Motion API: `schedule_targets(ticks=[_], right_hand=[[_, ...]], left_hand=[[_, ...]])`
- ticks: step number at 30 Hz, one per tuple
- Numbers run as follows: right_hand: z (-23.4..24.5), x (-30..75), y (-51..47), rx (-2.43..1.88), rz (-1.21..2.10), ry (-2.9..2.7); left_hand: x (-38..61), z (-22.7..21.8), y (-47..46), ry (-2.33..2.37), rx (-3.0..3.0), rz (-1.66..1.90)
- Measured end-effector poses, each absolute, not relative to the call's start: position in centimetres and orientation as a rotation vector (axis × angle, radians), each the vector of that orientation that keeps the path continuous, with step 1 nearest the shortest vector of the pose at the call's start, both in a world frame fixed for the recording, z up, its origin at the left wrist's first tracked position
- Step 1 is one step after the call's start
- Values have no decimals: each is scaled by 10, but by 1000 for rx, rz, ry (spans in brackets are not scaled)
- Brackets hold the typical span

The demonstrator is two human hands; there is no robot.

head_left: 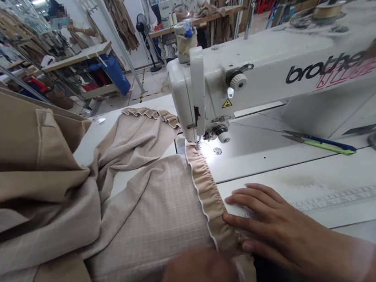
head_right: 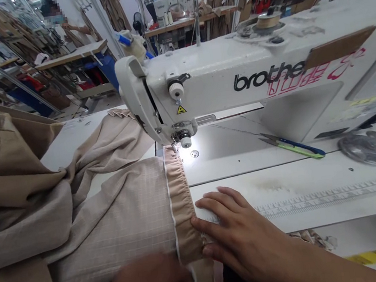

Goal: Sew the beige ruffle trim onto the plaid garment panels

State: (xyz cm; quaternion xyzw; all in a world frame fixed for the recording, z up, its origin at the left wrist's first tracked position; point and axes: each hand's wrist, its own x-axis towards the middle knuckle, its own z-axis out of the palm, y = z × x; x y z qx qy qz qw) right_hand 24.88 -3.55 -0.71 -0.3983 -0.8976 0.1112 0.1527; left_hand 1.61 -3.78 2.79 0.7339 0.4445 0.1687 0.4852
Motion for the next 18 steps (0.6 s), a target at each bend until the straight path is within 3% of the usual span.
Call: schedule_targets(ticks=[6, 11, 18], right_hand=[[-6, 251, -33, -1122, 240, -2617], [-11, 253, -21, -1124, 208, -2576], [-10, 251, -4, -1144, 94, -2626]], left_hand=[[21, -2, 64, 1092, 2840, 386], [16, -26, 81, 1131, 2971, 376], [22, -14, 86, 1116, 3036, 397]])
